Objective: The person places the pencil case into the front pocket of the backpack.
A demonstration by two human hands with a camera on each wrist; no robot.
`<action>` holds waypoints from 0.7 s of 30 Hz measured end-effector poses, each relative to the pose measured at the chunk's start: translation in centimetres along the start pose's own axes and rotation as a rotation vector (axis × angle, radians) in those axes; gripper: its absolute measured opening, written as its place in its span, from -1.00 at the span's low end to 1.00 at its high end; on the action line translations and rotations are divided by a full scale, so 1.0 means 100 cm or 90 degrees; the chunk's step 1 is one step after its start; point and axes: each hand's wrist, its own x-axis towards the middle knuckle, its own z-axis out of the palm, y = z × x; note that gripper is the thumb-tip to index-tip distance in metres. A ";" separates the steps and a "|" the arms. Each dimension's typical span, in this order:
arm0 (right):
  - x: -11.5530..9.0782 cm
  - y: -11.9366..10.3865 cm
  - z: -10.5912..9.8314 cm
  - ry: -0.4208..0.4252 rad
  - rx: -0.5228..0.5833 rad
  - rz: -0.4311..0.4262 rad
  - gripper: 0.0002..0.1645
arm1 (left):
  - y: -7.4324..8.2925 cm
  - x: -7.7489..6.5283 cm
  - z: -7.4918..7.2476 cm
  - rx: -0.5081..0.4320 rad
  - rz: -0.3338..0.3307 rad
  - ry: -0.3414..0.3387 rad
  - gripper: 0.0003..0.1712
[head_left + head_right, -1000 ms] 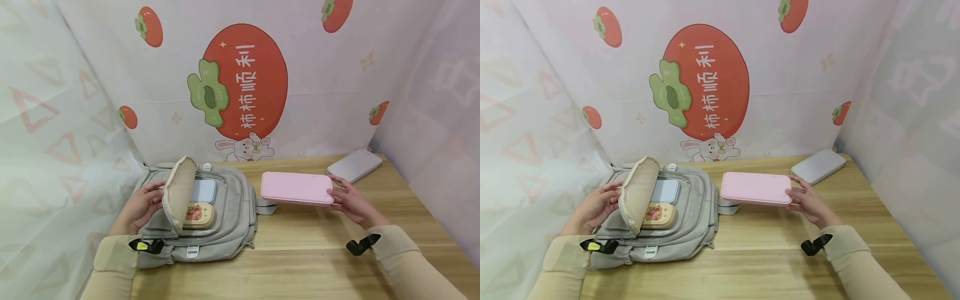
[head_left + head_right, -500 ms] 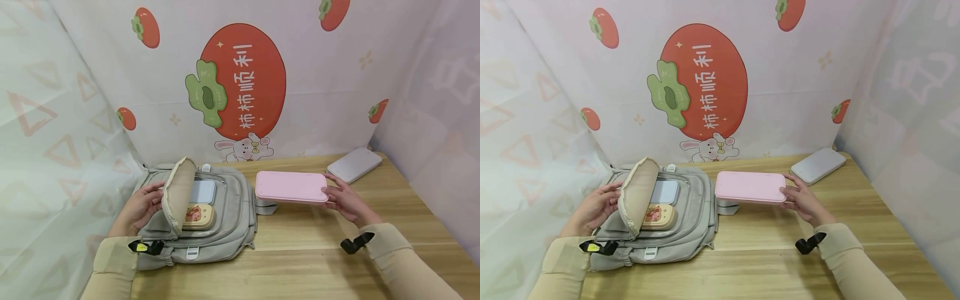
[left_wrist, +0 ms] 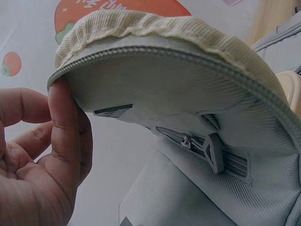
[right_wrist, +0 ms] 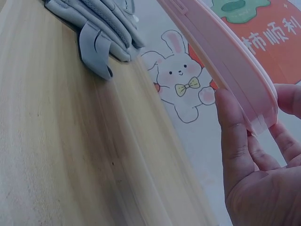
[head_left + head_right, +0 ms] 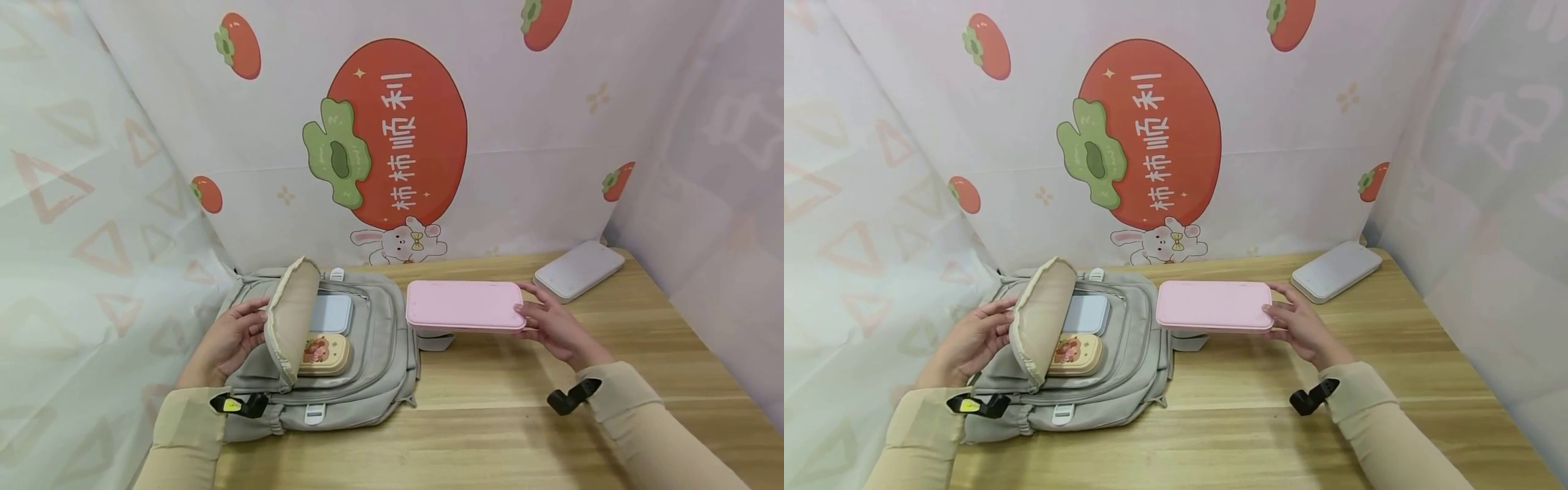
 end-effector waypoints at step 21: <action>0.009 0.004 0.022 -0.002 0.027 0.020 -0.47 | 0.000 0.000 0.000 -0.009 0.001 -0.003 -0.57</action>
